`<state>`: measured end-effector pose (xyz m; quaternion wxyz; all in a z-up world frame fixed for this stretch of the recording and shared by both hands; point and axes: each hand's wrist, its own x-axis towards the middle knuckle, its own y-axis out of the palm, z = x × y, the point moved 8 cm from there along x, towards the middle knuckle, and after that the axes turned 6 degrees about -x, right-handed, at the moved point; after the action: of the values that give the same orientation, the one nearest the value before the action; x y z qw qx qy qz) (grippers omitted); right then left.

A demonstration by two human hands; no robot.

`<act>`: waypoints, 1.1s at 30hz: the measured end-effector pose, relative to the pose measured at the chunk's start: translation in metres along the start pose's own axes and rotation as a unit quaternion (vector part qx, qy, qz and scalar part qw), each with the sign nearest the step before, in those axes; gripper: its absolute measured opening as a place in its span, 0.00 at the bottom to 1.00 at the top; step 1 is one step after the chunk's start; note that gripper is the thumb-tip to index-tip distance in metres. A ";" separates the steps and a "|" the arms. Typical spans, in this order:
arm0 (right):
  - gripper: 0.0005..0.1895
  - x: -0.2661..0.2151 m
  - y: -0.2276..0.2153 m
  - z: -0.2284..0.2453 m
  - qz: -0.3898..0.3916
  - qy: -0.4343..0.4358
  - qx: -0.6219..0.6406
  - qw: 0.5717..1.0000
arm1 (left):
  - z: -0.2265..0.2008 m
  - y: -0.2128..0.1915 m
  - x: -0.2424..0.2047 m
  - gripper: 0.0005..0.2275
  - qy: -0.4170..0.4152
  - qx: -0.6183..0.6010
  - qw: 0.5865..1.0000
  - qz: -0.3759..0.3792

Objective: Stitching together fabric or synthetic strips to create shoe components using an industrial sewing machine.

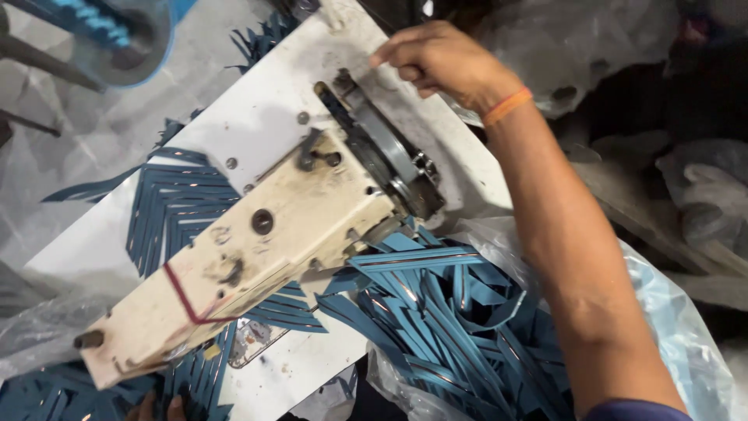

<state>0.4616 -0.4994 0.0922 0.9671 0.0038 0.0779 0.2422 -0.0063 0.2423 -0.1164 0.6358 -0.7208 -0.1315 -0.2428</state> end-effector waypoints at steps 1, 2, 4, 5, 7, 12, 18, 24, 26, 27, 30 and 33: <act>0.12 0.000 -0.006 0.002 -0.014 0.002 -0.015 1.000 | 0.010 0.008 0.021 0.09 -0.016 0.000 1.000 -0.011; 0.12 0.000 -0.011 0.005 -0.028 0.004 -0.031 0.999 | -0.015 0.000 0.027 0.09 -0.031 -0.001 0.999 -0.021; 0.12 -0.001 -0.019 0.010 -0.054 0.011 -0.062 0.997 | -0.071 -0.029 0.035 0.08 -0.067 -0.002 0.997 -0.039; 0.12 -0.009 -0.018 0.025 -0.045 0.009 -0.071 0.996 | -0.121 -0.024 0.057 0.08 -0.078 -0.001 0.996 -0.046; 0.17 -0.026 -0.017 0.050 -0.029 0.042 -0.460 0.886 | -0.215 -0.030 0.091 0.06 -0.225 -0.240 0.944 0.034; 0.19 -0.145 0.011 0.057 0.048 0.027 -0.514 0.856 | -0.438 -0.012 0.233 0.13 -0.235 -0.612 0.725 0.210; 0.20 -0.286 0.147 -0.001 0.189 0.130 -0.462 0.857 | -0.567 0.024 0.310 0.17 -0.276 -0.816 0.409 0.301; 0.21 -0.252 0.137 0.003 0.039 0.177 -0.325 0.928 | -0.564 -0.016 0.322 0.16 -0.142 -0.676 0.675 0.260; 0.23 -0.225 0.117 -0.003 -0.076 0.187 -0.209 0.957 | -0.575 -0.035 0.312 0.17 -0.077 -0.619 0.742 0.246; 0.22 -0.209 0.121 -0.017 -0.062 0.202 -0.136 0.968 | -0.585 -0.044 0.306 0.17 -0.034 -0.599 0.756 0.262; 0.23 -0.176 0.116 -0.041 -0.060 0.245 -0.001 0.968 | -0.600 -0.055 0.291 0.17 0.039 -0.555 0.772 0.309; 0.20 -0.148 0.078 -0.069 -0.099 0.249 0.033 0.963 | -0.614 -0.053 0.241 0.18 0.089 -0.537 0.757 0.360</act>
<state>0.2859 -0.5024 0.0491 0.9354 -0.0321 0.3247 0.1362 0.0598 -0.3800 0.0985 0.1934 -0.9132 0.3472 -0.0899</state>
